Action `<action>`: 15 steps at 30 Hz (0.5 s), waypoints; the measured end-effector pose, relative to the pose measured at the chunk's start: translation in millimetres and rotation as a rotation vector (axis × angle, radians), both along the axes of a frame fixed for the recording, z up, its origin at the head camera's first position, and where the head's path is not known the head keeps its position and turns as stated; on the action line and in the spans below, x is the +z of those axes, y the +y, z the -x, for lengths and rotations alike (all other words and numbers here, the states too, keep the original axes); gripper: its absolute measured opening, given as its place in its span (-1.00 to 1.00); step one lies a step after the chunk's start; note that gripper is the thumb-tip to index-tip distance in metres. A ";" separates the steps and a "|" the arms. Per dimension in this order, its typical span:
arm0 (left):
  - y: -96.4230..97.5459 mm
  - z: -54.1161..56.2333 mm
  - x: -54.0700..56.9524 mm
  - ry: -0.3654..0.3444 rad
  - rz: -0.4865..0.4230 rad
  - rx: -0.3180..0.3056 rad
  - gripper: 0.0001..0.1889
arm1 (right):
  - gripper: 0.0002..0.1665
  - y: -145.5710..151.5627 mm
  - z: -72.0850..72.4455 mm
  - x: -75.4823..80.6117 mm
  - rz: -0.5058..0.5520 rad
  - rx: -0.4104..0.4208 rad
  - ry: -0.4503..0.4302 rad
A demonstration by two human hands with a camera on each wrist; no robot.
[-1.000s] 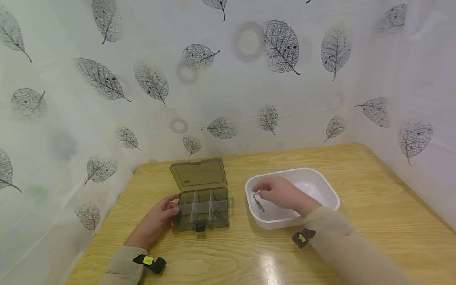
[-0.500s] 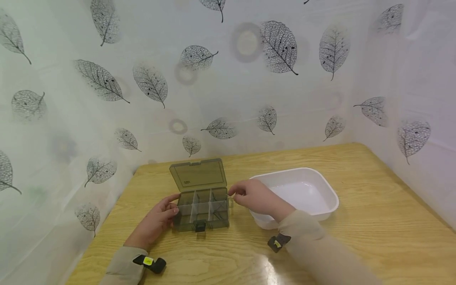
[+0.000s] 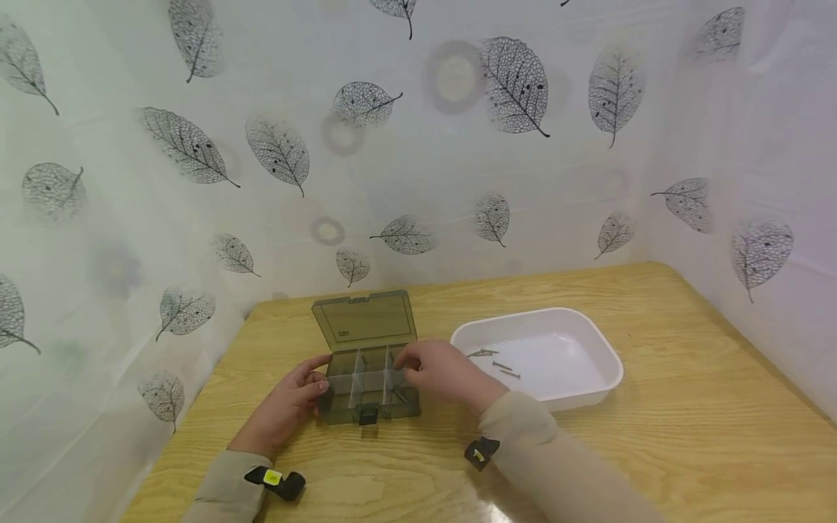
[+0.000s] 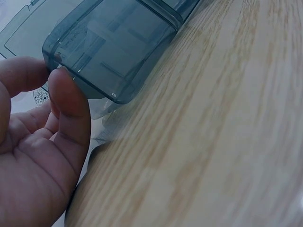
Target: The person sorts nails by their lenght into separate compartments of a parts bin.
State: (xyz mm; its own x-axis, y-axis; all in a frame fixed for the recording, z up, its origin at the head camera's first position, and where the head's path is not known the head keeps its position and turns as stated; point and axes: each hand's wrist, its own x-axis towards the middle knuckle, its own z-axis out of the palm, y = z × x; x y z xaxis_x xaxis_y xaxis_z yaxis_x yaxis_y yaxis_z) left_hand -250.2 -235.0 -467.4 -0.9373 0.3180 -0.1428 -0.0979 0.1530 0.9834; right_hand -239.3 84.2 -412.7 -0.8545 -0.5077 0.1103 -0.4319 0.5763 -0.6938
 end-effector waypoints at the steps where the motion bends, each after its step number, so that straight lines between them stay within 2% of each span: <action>1: 0.1 0.0 0.2 0.000 0.000 0.001 -0.38 | -0.74 -1.4 -0.1 0.3 -0.013 0.004 0.014; 7: 0.0 1.3 -0.4 0.001 0.001 0.002 -0.38 | -0.77 -3.1 -1.6 0.7 -0.078 -0.008 0.041; 15: -2.0 2.8 -2.6 0.008 -0.002 -0.011 -0.38 | -0.77 5.0 -3.6 3.1 -0.034 -0.010 0.031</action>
